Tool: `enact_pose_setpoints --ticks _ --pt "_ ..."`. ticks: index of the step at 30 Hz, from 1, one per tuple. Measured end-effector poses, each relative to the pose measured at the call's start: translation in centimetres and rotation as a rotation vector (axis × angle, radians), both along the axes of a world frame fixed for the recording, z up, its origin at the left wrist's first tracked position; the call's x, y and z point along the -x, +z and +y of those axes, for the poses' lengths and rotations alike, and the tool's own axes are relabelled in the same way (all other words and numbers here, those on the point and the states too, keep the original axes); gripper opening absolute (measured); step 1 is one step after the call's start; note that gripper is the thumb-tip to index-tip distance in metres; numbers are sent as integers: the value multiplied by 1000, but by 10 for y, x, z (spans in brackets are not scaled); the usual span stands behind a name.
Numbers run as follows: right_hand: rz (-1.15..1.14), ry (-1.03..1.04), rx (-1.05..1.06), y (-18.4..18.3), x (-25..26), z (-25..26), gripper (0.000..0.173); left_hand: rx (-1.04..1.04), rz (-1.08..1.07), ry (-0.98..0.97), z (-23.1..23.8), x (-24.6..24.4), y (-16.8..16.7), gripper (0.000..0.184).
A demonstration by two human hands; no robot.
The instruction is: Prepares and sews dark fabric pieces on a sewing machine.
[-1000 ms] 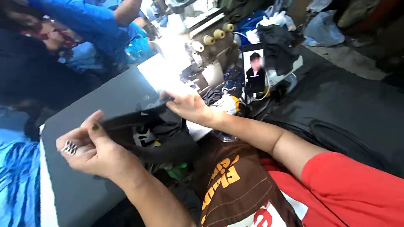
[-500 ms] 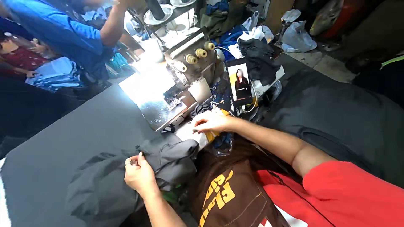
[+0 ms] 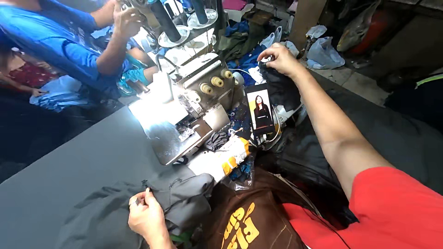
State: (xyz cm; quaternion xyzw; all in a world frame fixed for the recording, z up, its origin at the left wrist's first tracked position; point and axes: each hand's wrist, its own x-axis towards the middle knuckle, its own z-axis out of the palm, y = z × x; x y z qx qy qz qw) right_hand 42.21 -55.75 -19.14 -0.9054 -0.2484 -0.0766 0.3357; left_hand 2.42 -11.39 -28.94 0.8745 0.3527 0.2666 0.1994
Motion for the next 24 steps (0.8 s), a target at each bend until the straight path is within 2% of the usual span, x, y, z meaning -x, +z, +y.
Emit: enact_pose_setpoints --ticks 4,6,8,13,15,18,21,24 --pt "-72 100 389 13 -12 0 19 -11 7 9 2 1 -1 34" --pt "-69 102 484 23 -15 -1 15 -16 9 13 2 0 -1 34" --pt "-82 100 495 32 -14 -6 15 -17 3 16 3 1 0 35" --pt "-150 17 116 69 3 -29 18 8 -1 10 1 1 3 36" --pt "-204 -6 87 96 29 -33 24 48 9 11 -3 0 8 36" --pt "-395 76 39 128 79 -14 29 74 11 26 -3 1 9 36" --pt "-524 256 -141 126 120 16 30 134 -90 78 -1 0 7 32" --pt "-400 446 -364 103 167 64 24 116 -329 53 -14 2 16 35"
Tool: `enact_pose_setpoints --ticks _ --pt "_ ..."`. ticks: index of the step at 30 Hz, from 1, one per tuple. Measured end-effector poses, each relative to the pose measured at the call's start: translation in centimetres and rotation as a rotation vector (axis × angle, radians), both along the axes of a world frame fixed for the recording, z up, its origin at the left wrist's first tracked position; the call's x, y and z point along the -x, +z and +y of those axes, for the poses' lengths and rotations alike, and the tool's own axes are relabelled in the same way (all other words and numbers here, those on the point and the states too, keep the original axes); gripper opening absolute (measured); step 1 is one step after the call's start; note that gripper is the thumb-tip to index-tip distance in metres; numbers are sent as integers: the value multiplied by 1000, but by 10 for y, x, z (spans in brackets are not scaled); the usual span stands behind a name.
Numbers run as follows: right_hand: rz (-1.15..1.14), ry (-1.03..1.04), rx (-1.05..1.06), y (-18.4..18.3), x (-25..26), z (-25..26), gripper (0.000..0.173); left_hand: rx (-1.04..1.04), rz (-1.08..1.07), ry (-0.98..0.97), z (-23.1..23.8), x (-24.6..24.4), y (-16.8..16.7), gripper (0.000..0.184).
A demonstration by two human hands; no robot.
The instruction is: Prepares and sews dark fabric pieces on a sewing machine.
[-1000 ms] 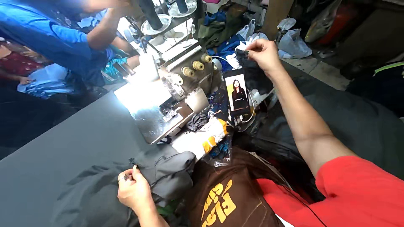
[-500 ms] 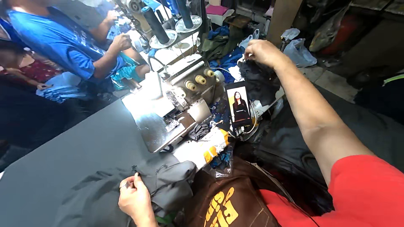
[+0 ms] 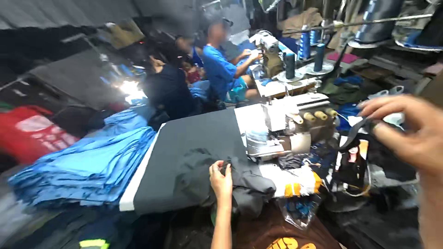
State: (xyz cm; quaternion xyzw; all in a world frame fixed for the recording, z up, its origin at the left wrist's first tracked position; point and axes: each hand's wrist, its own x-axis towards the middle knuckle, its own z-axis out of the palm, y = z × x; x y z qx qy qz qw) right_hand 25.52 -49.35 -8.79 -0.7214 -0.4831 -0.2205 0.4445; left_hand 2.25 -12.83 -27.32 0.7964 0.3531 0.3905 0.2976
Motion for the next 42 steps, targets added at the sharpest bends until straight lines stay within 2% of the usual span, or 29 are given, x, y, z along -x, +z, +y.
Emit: enact_pose_setpoints --ticks 2,4,6,8,12,15,17,19,21,24,27,30,32,34,37,40,42 --pt "133 107 -33 -22 37 40 22 -33 -162 -104 -24 4 17 29" --pt "269 208 -29 -53 65 77 18 21 -306 -334 -52 9 33 26" --pt "356 282 -24 -84 89 106 15 201 -389 -604 -78 14 45 34" --pt "443 358 -43 -106 113 125 13 408 -410 -751 -96 19 47 45" --pt "639 418 -108 -132 147 135 11 784 -481 -644 -114 31 39 26" --pt "739 430 -126 -141 154 129 11 868 -574 -528 -119 35 29 23" --pt "777 446 -124 -143 156 124 12 854 -622 -516 -119 35 24 19" --pt "799 467 -126 -144 158 121 12 775 -621 -591 -117 35 19 13" --pt "833 475 -122 -144 159 118 12 603 -529 -656 -116 35 17 7" --pt "811 431 -65 -146 155 113 16 205 -264 -589 -115 35 15 16" --pt "665 357 144 -148 146 106 32 -87 -67 -497 -112 34 16 23" --pt "618 428 355 -146 144 99 41 -209 -37 -477 -116 36 17 16" --pt "608 487 401 -149 145 96 32 -226 -40 -500 -120 39 19 10" --pt "606 516 423 -151 145 93 23 -186 -31 -513 -123 42 24 13" --pt "583 523 377 -153 141 87 21 -57 -76 -619 -123 41 33 14" --pt "612 574 199 -156 136 83 24 237 -155 -816 -120 41 39 11" --pt "742 655 90 -152 135 81 23 486 -202 -906 -119 41 42 11"
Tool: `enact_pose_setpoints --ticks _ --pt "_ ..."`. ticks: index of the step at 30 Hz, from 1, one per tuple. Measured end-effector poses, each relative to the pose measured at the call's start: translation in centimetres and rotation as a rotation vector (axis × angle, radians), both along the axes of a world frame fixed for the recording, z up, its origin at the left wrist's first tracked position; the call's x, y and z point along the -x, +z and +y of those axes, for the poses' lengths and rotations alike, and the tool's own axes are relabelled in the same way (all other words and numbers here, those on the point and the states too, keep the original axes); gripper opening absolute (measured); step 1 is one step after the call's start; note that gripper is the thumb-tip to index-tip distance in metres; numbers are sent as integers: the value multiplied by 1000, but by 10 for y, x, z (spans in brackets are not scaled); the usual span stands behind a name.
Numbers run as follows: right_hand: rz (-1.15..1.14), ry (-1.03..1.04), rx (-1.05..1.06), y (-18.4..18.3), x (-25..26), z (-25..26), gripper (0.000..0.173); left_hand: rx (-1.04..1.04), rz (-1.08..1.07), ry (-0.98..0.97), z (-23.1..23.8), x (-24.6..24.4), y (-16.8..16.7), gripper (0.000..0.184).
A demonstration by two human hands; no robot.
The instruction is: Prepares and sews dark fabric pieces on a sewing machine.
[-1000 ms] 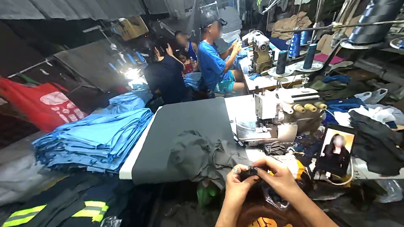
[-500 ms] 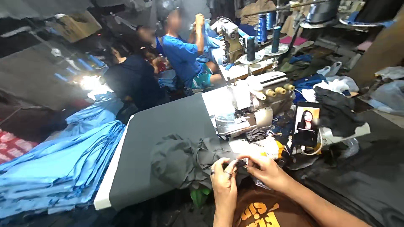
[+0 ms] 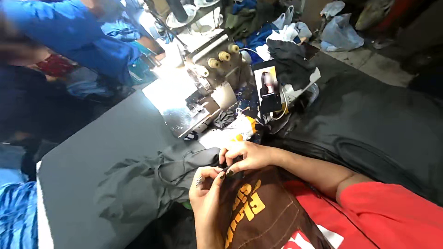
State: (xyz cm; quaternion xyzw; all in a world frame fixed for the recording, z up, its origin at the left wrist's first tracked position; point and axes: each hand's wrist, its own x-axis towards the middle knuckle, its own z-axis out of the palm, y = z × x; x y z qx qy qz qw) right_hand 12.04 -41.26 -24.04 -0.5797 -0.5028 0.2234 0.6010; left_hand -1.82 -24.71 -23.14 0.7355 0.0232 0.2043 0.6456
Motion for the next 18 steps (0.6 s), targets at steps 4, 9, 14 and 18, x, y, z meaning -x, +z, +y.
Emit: enact_pose_setpoints --ticks 4,9,14,18 --pt "531 45 8 10 2 -3 2 212 -2 -114 2 -5 1 8" --pt "649 -64 42 9 -1 -6 19 63 72 -27 11 -8 12 24" --pt "498 -113 -16 -3 -16 -12 11 -724 7 -49 39 -3 10 28" --pt "309 -48 19 -10 -18 -13 6 -768 -29 34 48 -2 0 15"
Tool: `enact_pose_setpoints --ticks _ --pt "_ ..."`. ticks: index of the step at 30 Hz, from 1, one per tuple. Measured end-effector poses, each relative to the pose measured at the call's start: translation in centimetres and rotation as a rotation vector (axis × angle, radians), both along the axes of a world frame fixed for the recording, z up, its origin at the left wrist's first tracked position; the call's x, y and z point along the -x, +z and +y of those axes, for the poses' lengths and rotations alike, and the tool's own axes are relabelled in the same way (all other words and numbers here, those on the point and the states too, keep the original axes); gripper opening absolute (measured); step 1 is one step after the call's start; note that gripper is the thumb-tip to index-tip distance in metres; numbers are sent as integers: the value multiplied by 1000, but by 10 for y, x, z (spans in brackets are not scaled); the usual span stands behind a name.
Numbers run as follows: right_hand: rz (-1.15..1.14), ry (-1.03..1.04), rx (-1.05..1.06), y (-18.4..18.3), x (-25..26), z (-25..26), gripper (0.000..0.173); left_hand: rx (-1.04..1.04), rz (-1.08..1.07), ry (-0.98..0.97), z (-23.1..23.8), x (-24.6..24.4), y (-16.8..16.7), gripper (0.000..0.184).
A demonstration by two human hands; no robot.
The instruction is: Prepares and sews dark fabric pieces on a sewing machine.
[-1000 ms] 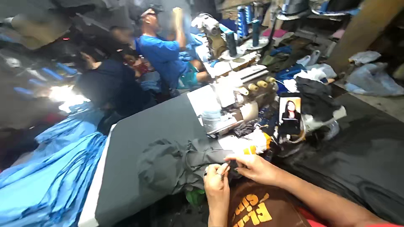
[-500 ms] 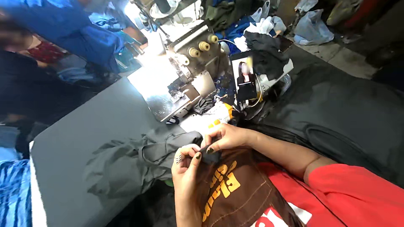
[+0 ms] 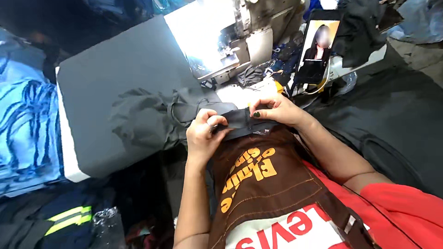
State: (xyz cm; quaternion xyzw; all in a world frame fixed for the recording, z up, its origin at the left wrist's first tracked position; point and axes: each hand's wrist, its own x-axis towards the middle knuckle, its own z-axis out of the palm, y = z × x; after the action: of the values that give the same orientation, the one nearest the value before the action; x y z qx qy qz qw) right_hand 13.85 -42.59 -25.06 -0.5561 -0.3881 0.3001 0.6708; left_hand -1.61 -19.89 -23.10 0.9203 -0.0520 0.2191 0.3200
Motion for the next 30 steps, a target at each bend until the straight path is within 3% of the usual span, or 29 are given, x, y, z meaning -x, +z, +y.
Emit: enact_pose_setpoints --ticks 5,10,17,22,24,26,30 --pt "-503 -1 214 -3 8 4 39 427 -74 21 5 0 -9 16" --pt "-569 -146 157 -11 15 9 15 614 -87 64 4 6 -12 17" --pt "-556 -250 126 -6 21 14 12 699 -129 44 8 10 -8 23" --pt "-547 -273 144 -9 23 17 11 661 -158 25 13 12 -5 26" --pt "-527 -263 187 -11 24 18 19 611 -145 21 17 14 -2 28" --pt "-515 -219 238 -14 26 17 27 455 -74 44 22 20 4 30" --pt "-326 67 283 -22 24 26 13 -72 128 53 40 26 23 18"
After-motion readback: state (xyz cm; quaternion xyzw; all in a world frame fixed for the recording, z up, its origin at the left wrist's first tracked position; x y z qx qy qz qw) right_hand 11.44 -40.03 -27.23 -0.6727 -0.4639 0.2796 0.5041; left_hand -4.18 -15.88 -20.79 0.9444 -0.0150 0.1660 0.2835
